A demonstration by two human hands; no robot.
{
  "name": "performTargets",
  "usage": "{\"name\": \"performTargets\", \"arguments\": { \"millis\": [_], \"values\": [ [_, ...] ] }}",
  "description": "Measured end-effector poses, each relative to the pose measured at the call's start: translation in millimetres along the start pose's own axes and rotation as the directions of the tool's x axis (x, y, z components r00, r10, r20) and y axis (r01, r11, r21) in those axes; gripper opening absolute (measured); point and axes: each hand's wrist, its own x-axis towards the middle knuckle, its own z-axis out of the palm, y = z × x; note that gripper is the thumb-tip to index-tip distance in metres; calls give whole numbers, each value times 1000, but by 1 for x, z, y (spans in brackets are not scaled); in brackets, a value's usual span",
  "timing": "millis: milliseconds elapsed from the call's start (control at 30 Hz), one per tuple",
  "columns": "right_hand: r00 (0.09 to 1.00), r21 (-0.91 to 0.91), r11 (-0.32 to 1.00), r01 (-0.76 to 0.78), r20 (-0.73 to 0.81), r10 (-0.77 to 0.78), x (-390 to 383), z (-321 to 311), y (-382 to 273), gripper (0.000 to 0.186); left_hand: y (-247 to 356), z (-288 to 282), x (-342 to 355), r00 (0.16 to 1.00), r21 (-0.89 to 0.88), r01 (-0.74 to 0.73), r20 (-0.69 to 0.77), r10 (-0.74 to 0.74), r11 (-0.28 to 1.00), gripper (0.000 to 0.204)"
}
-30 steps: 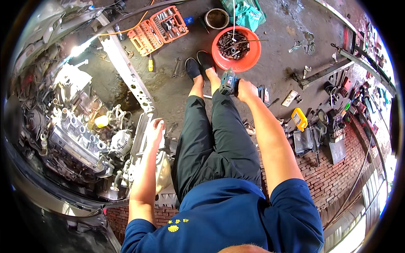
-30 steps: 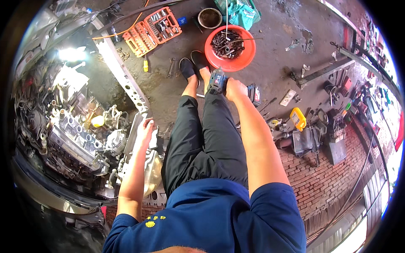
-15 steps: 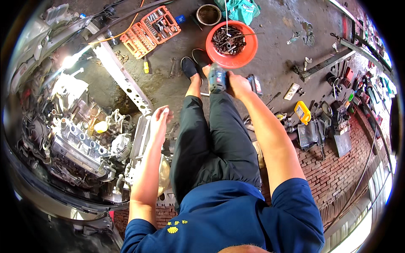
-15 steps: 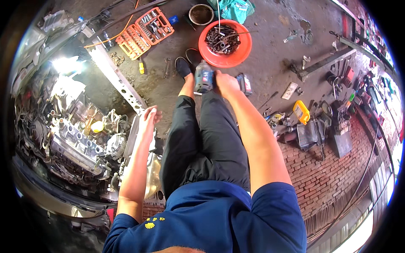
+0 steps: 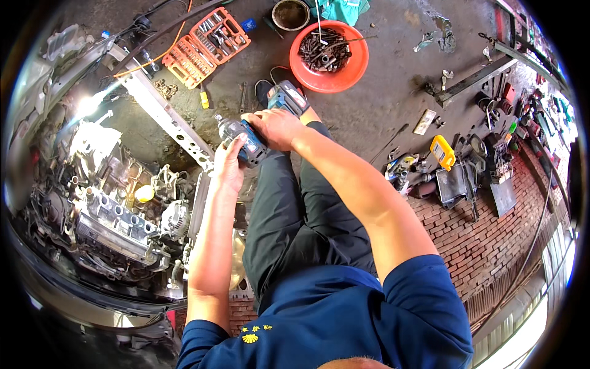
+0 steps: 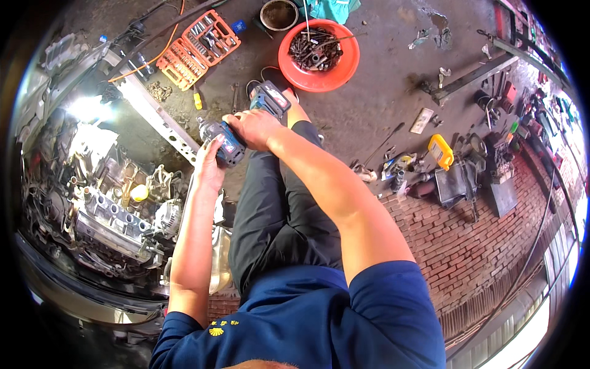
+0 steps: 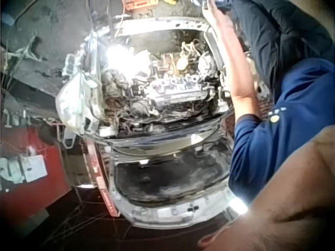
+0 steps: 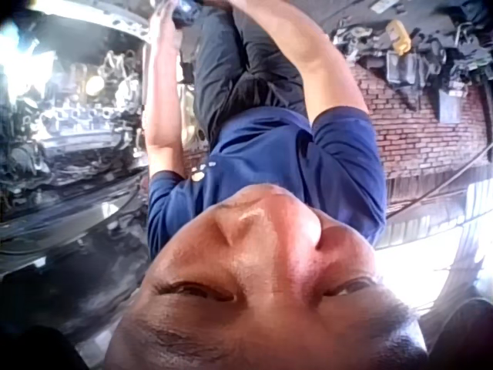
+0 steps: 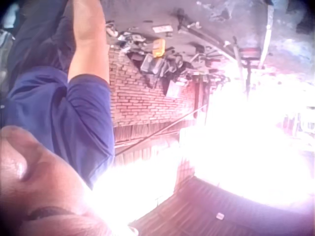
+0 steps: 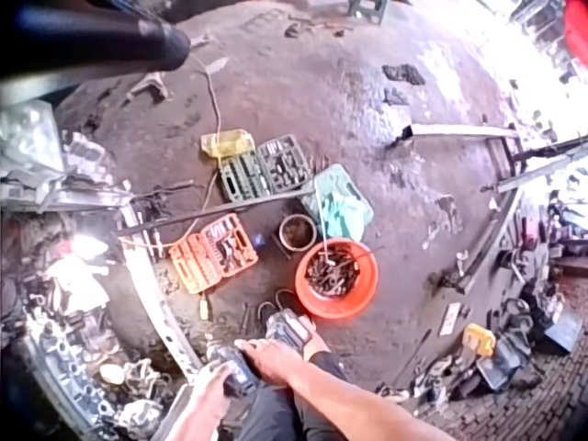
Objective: The person works under the hood of a car, using a yellow funnel to pour fluid into the engine and then using a cordless impact wrench to tighten bolts on the engine block. The person also handles a white cloth and various engine components during the process.
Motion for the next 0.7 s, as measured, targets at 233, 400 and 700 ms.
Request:
{"name": "performTargets", "arguments": {
  "millis": [233, 400, 700],
  "values": [
    [966, 10, 973, -233, -116, 232, -8, 6, 118, 68, -24, -1, 60, 942, 119, -161, -278, 189, 980, 50],
    [711, -13, 714, -700, 90, 698, 0, 21, 250, 48, -23, -28, 130, 902, 213, -170, -360, 239, 962, 56],
    [575, 108, 599, -793, -193, 795, 73, 73, 420, 38, -30, -71, 232, 889, 273, -111, -403, 219, 955, 60]
  ]
}}
